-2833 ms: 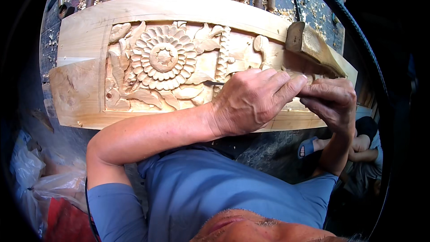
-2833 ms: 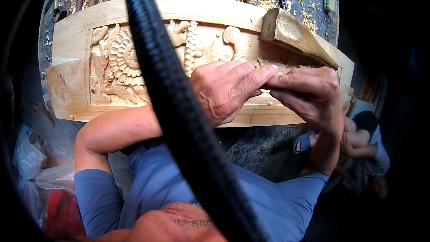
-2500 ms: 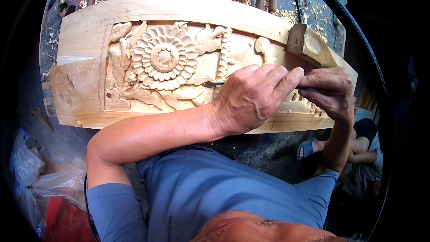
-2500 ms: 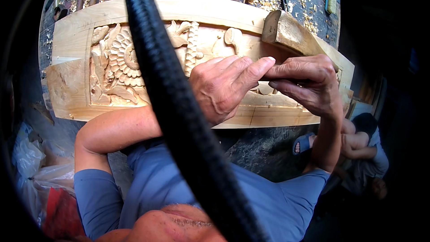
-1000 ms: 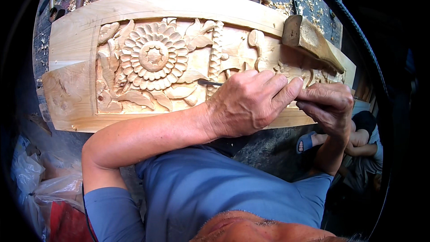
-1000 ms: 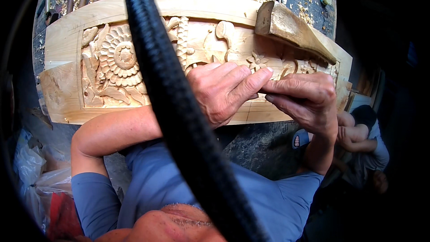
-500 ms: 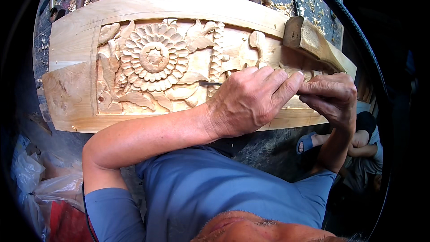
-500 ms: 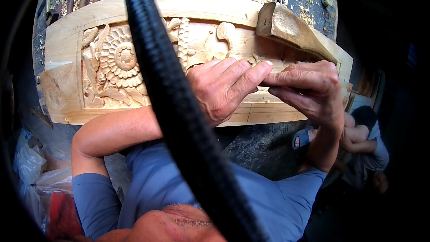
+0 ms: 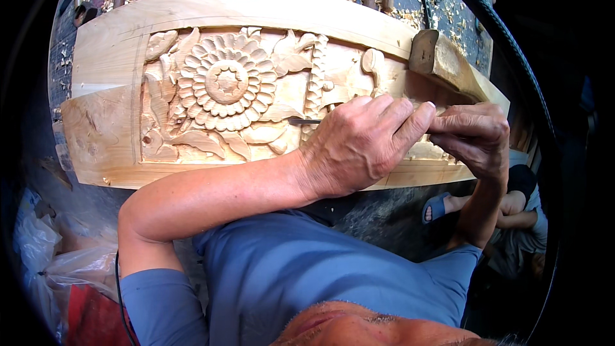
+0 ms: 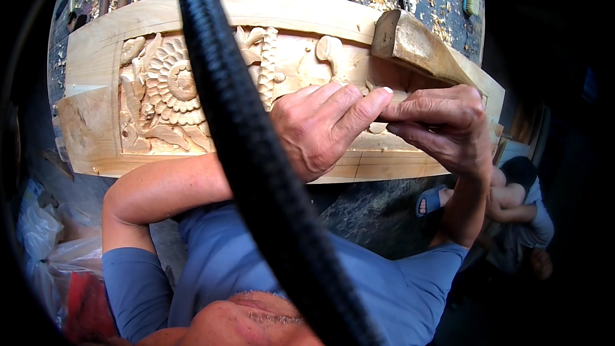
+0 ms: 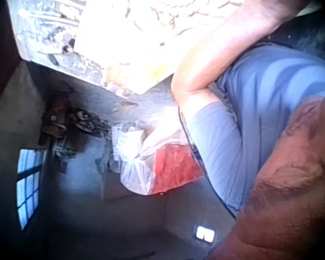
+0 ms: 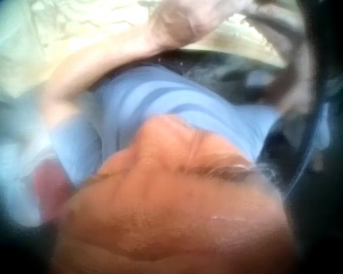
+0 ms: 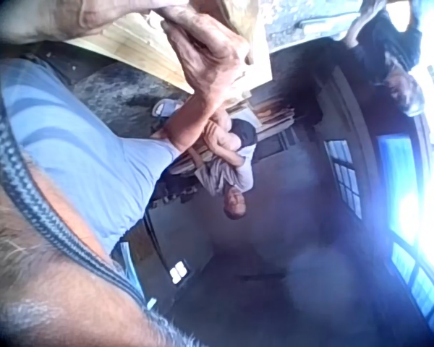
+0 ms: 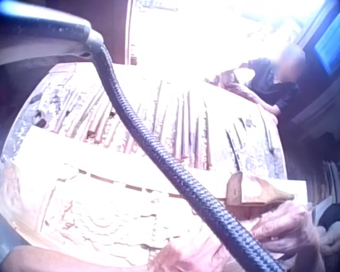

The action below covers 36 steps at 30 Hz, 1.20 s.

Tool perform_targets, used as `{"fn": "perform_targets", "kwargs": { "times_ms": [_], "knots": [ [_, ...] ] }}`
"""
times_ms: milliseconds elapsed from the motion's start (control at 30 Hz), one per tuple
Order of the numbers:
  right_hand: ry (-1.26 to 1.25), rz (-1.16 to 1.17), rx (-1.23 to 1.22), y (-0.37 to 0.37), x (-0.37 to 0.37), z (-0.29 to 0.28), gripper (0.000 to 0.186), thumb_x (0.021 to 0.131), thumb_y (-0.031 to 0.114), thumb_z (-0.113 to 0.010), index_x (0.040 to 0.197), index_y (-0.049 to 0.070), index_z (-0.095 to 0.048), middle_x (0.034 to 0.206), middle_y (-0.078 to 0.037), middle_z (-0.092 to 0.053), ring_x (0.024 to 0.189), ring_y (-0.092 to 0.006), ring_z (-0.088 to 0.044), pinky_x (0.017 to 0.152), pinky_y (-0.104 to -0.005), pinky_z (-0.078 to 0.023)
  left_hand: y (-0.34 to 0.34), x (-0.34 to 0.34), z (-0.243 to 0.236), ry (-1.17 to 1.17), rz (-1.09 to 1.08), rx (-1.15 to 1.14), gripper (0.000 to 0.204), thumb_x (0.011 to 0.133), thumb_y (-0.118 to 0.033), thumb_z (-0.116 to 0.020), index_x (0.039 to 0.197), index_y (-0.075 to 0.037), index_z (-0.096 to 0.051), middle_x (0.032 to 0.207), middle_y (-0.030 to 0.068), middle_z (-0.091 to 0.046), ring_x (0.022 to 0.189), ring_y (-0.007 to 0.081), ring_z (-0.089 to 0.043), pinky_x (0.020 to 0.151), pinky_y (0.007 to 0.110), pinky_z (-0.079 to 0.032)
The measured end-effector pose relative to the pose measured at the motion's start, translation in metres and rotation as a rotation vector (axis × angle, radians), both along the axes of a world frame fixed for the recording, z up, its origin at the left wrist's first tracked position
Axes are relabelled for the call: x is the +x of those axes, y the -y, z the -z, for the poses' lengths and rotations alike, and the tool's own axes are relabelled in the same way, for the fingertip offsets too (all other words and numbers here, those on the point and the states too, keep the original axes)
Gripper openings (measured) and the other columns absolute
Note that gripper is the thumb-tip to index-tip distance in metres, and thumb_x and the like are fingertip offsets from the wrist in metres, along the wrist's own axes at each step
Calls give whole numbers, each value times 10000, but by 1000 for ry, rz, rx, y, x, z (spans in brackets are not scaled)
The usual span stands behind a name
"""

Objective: The person carves a floral and decorative pattern into a wooden panel using a chisel and a wooden mallet, occasionally picking up different chisels from a table and blowing away wood shavings.

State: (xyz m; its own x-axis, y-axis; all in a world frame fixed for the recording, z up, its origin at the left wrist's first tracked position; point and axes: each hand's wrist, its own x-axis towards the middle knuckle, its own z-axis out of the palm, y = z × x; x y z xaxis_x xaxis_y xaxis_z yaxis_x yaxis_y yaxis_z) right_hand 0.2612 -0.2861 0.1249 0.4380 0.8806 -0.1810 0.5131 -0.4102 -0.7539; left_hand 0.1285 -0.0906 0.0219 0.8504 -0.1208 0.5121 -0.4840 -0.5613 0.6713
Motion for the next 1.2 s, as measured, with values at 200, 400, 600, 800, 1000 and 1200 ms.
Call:
{"fn": "perform_targets", "kwargs": {
  "times_ms": [200, 400, 600, 800, 1000, 1200],
  "knots": [
    [-31, 13, 26, 2, -1, 3, 261, 804, -41, -855, 1064, -39, -825, 877, -159, -806, 774, -243, -799, 711, -320, -625, 4, -1, 5, 18, -5, -10, 543, 917, -62, -661, 1447, 25, -579, 966, 121, -640, 843, 246, -681, 697, 359, -587],
    [-35, 72, -9, 8, -11, 3, 264, 784, -24, -865, 1046, -31, -833, 854, -159, -797, 760, -248, -793, 697, -325, -609, 3, 0, 2, 28, 4, 17, 455, 899, -94, -661, 1333, 37, -623, 933, 81, -618, 819, 214, -664, 657, 340, -564],
    [9, 24, 37, 3, -8, 3, 232, 781, -8, -873, 1007, -29, -828, 806, -149, -776, 733, -257, -789, 679, -323, -607, 1, 1, 0, 39, -15, 29, 439, 900, -110, -658, 1313, 38, -636, 942, 70, -616, 814, 195, -648, 659, 328, -550],
    [35, -48, 44, -8, 3, -3, 218, 773, -12, -880, 981, -38, -821, 808, -154, -775, 729, -262, -789, 676, -335, -615, -1, 1, -1, 22, -33, 15, 471, 908, -129, -656, 1347, 38, -623, 966, 73, -624, 827, 196, -644, 677, 331, -545],
    [51, -71, 33, -8, 6, -3, 223, 772, -14, -879, 986, -36, -822, 799, -154, -769, 713, -258, -784, 658, -334, -610, -2, 2, -2, 14, -32, 5, 470, 910, -135, -653, 1344, 42, -623, 976, 75, -626, 825, 194, -642, 674, 330, -542],
    [17, 4, 38, 3, -5, 6, 227, 765, -23, -876, 986, -41, -825, 792, -150, -774, 713, -259, -785, 656, -323, -602, 2, 0, 1, 18, -22, 19, 418, 910, -127, -650, 1291, 44, -640, 936, 69, -616, 809, 192, -644, 650, 326, -540]
  ]
}}
